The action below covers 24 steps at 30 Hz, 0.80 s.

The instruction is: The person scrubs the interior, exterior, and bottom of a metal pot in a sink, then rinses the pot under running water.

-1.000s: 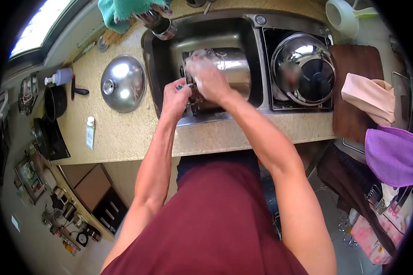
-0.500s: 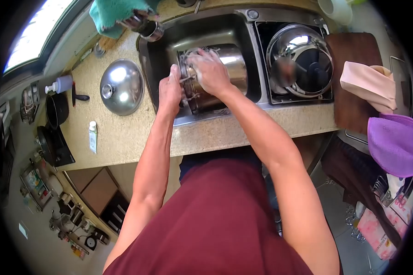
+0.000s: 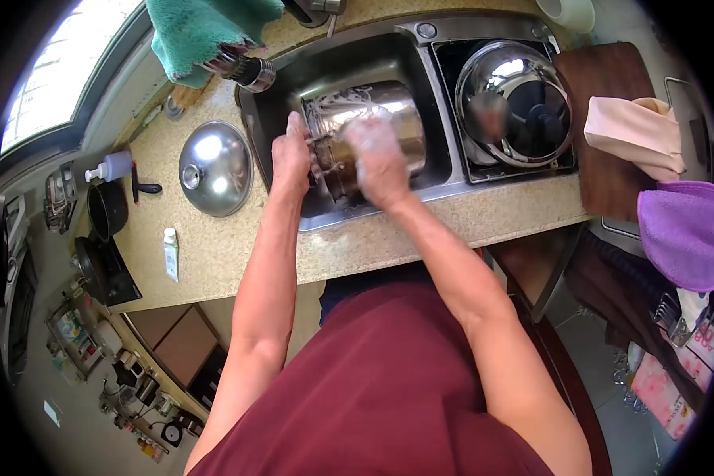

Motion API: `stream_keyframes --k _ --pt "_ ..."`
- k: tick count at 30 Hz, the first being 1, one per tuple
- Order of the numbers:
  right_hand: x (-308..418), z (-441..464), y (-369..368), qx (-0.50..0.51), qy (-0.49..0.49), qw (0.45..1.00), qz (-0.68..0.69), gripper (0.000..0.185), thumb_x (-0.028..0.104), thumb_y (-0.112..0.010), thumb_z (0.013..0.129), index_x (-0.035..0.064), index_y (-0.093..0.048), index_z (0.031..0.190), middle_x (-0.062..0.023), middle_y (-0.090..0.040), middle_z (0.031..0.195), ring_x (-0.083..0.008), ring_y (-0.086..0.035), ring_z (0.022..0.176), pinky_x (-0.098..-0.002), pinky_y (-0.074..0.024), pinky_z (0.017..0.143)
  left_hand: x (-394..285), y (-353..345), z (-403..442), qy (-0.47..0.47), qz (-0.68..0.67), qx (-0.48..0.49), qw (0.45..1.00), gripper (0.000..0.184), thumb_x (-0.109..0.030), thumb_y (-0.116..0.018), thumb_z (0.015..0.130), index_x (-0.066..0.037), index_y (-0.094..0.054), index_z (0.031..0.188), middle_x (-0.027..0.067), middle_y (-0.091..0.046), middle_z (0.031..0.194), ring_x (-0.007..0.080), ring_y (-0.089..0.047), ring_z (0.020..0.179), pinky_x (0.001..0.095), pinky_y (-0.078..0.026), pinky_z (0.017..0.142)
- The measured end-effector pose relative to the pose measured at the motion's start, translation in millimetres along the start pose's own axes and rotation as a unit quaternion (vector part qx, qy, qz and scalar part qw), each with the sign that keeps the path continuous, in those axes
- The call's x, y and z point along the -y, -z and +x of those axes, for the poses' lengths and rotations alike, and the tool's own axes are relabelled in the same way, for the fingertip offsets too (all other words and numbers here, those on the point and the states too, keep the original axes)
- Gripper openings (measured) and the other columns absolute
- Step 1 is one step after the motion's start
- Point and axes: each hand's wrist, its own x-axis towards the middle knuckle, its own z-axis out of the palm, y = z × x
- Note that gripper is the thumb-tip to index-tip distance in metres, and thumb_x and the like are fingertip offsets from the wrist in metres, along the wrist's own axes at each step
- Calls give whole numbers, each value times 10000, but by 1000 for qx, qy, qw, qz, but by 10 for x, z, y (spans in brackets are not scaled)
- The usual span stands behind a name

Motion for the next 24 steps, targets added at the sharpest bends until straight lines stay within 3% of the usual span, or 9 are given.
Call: stream_keyframes --k 1,7,9,11,15,17,19,21,24 --pt "148 -129 -28 37 8 996 78 367 41 -495 921 76 -662 1246 -122 -656 1316 -346 -540 1326 -486 -350 1168 62 9 124 -11 -4 15 1000 544 -540 -515 1026 -39 -582 824 -3 -481 598 112 -413 460 299 -341 414" --pt "-40 80 -3 -57 16 993 -98 400 -30 -515 893 49 -674 1252 -159 -655 1308 -337 -553 1308 -425 -402 1152 -122 5 183 40 -37 38 998 508 -526 -503 1033 -39 -558 900 -15 -435 616 112 -371 450 300 -313 404" --pt "89 -14 -3 53 47 993 96 388 7 -545 909 70 -682 1266 -146 -639 1352 -340 -537 1328 -435 -364 1179 -126 -4 188 47 -40 53 997 488 -524 -506 1032 -56 -535 898 -28 -396 606 108 -355 448 300 -305 402" --pt "97 -68 2 36 93 995 7 355 7 -540 916 68 -701 1227 -152 -649 1335 -338 -551 1311 -435 -371 1172 -150 -31 132 50 -53 60 996 482 -525 -507 1031 -64 -523 891 -28 -396 605 109 -358 447 299 -304 401" --pt "-185 268 -7 -48 -67 993 -84 328 24 -547 925 77 -704 1207 -128 -659 1326 -302 -542 1337 -433 -368 1173 -179 -31 145 40 -36 43 998 469 -523 -508 1031 -82 -485 872 -27 -389 601 115 -366 442 299 -304 397" --pt "-47 374 -62 86 -27 995 49 319 96 -568 958 109 -696 1250 -103 -656 1343 -298 -515 1369 -440 -319 1200 -273 -71 67 65 -91 50 993 464 -517 -521 1026 -77 -480 885 -18 -392 601 123 -372 438 301 -308 382" --pt "-77 207 -168 28 10 997 69 313 124 -563 975 126 -694 1258 -93 -668 1325 -307 -520 1362 -455 -331 1189 -286 -15 97 87 -99 55 990 490 -449 -512 1047 -70 -587 745 27 -533 609 158 -478 480 354 -373 424" --pt "-167 97 15 9 12 999 -46 325 114 -557 974 122 -682 1275 -98 -661 1331 -309 -522 1360 -468 -324 1188 -296 -71 110 71 -84 26 994 454 -503 -532 1024 -83 -461 869 -15 -395 603 125 -371 434 309 -311 375" --pt "-90 215 -62 -7 3 997 -78 362 106 -548 970 96 -650 1318 -99 -648 1349 -330 -521 1352 -478 -327 1179 -374 -101 123 81 -86 37 992 441 -493 -535 1023 -78 -485 882 -18 -405 604 131 -373 431 310 -319 375"
